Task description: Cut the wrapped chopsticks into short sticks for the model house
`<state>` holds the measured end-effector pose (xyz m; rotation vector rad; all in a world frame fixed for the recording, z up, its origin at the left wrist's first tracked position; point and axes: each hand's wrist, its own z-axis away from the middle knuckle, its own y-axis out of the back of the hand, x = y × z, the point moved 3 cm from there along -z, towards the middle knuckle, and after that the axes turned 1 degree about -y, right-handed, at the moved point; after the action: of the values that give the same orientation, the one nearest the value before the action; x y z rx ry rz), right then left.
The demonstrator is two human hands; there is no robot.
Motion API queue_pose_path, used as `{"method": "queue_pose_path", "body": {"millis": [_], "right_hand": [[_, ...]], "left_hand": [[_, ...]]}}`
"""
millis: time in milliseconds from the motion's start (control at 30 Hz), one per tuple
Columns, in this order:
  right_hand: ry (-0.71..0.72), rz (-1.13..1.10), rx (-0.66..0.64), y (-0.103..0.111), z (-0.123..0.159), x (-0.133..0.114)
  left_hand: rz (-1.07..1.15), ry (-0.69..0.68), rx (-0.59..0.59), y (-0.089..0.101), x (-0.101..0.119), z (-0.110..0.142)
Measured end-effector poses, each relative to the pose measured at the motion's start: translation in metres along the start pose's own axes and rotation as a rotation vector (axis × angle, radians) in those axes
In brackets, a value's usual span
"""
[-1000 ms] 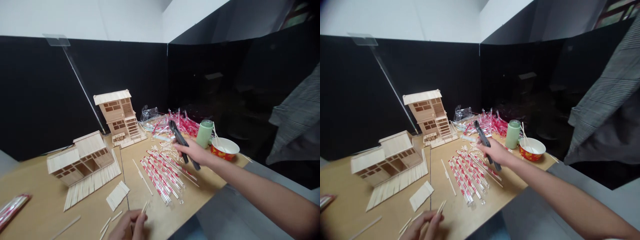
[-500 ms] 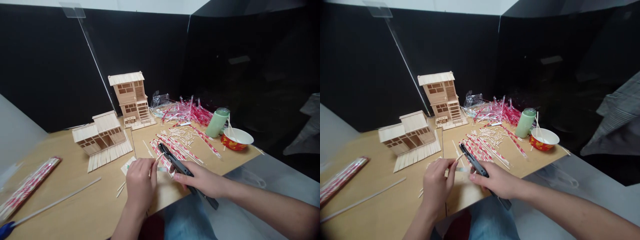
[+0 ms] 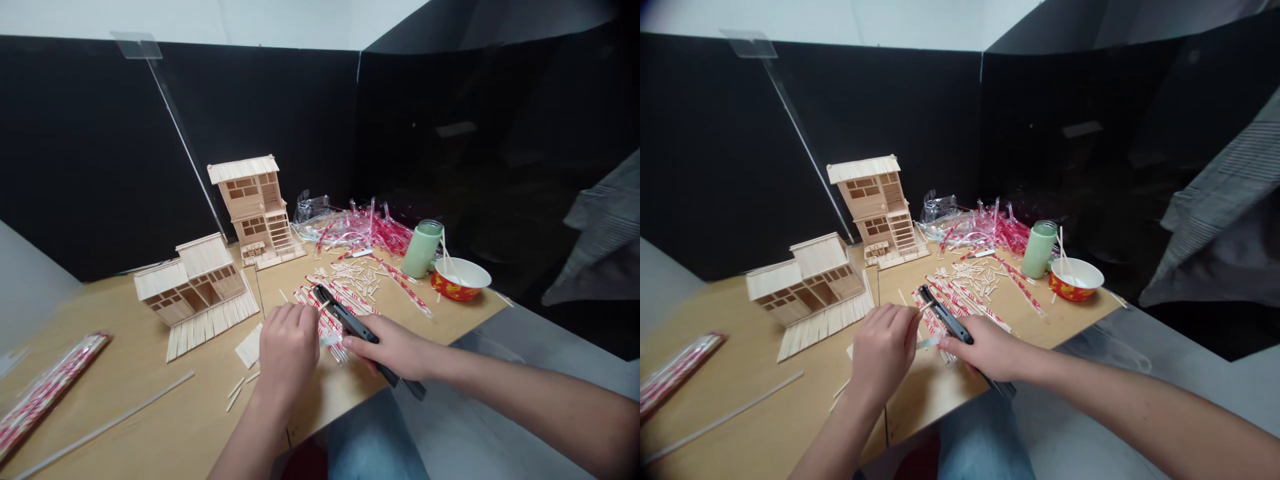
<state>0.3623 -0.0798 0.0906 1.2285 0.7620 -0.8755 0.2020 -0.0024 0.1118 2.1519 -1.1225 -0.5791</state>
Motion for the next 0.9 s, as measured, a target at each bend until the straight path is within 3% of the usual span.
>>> {"method": "queue_pose_path", "body": {"millis": [200, 367, 500, 567, 667, 800, 900], "right_hand": [[-0.032, -0.014, 0.092, 0.021, -0.014, 0.016], [-0.111, -0.217, 0.224, 0.061, -0.042, 0.044], [-0.132, -0.282, 0.267, 0.097, -0.051, 0.061], [-0.136, -0.314, 0.292, 0.11, -0.048, 0.066], [-0.081, -0.371, 0.367, 0.125, -0.04, 0.068], [-0.019, -0.478, 0.563, 0.137, -0.032, 0.077], [-0.104, -0.432, 0.638, 0.137, -0.032, 0.09]], "left_hand": [[-0.077, -0.067, -0.124, -0.025, 0.003, -0.041], [-0.003, -0.025, -0.247, -0.049, 0.007, -0.091], [0.039, 0.077, -0.236, -0.045, -0.004, -0.102], [0.123, 0.164, -0.227, -0.032, -0.016, -0.09], [0.274, 0.268, -0.219, -0.005, -0.038, -0.052], [0.274, 0.369, -0.196, 0.026, -0.061, 0.021], [0.243, 0.477, -0.229, 0.035, -0.07, 0.076]]}}
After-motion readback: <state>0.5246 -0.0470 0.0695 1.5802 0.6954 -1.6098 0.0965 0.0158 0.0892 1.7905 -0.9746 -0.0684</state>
